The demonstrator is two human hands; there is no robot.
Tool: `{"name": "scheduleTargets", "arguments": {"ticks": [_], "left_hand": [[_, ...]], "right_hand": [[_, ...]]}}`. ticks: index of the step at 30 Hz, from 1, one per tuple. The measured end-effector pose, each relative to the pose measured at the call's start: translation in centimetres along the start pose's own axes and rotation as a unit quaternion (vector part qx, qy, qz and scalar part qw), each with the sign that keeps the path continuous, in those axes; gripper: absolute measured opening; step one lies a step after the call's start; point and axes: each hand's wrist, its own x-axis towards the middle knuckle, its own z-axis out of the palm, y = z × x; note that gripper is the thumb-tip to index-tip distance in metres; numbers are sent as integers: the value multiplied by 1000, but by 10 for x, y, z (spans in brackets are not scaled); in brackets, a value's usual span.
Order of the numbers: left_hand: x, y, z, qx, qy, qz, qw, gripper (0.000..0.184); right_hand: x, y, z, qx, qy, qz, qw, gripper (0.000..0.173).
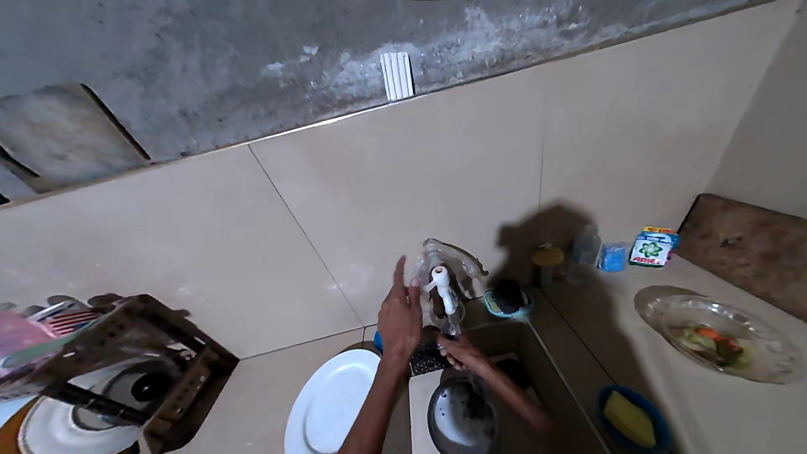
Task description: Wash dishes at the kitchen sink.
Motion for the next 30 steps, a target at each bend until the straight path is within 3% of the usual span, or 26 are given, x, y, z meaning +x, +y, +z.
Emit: {"name": "scheduleTargets", "arguments": {"ticks": [2, 6, 9, 12, 16, 20, 24, 27, 30], "left_hand": [[-8, -34, 18, -76, 4, -72, 994, 53], [-38, -85, 60, -144, -96, -156, 972, 49], [-60, -87, 84, -265, -182, -229, 919, 39], [-71, -84, 108, -353, -163, -264, 883, 32], [-72, -80, 133, -376, -89, -265, 884, 19], [-73, -76, 144, -346, -68, -270, 896, 20], [-77, -75, 154, -418, -49, -295, 858, 29], [-81, -78, 155, -475, -45, -230, 848, 52], [-78, -87, 157, -449, -10, -173, 877, 53]], "right_hand": [[-5, 0, -2, 0, -2, 10, 1000, 44], [-16, 8, -11, 8, -15, 9, 1000, 60], [-28, 13, -19, 16, -32, -4, 999, 41], [-40, 19, -30, 16, -54, -4, 998, 25], [-62, 17, -45, 29, -39, 3, 999, 46], [-56, 25, -46, -36, 17, -33, 999, 41], [-55, 19, -43, -125, 47, -39, 990, 40], [-53, 24, -44, -99, 34, -54, 993, 41], [-44, 37, -46, -40, -3, -98, 994, 30]]}}
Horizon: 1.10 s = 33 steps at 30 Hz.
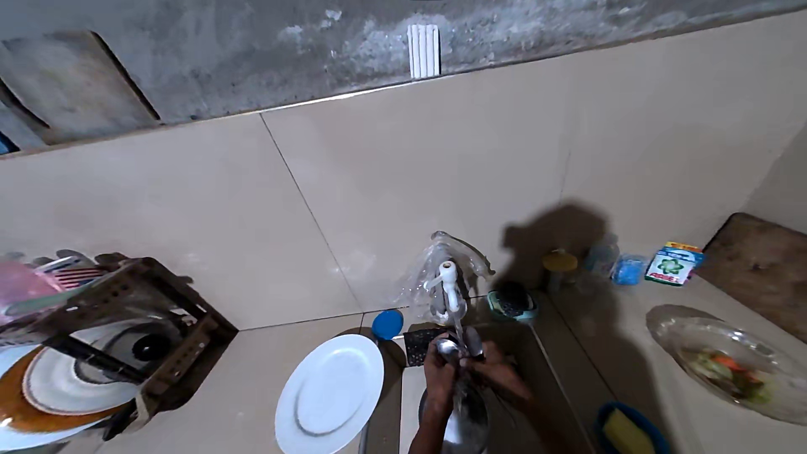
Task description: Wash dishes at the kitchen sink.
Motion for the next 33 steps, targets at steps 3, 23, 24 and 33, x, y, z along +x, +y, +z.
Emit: {"name": "scheduleTargets", "arguments": {"ticks": [3, 23, 24, 33], "left_hand": [[3, -1, -6, 68, 5, 5, 998, 49], [8, 28, 17, 493, -19, -90, 865, 39], [11, 31, 13, 515, -30, -108, 850, 41], [-12, 26, -25, 353, -44, -142, 924, 53]], "right_hand": [[-1, -2, -2, -34, -32, 23, 999, 30], [-16, 6, 0, 0, 34, 54, 998, 29], [-17, 7, -1, -10, 34, 69, 997, 32], [-2, 20, 3, -97, -22, 54, 994, 41]]}}
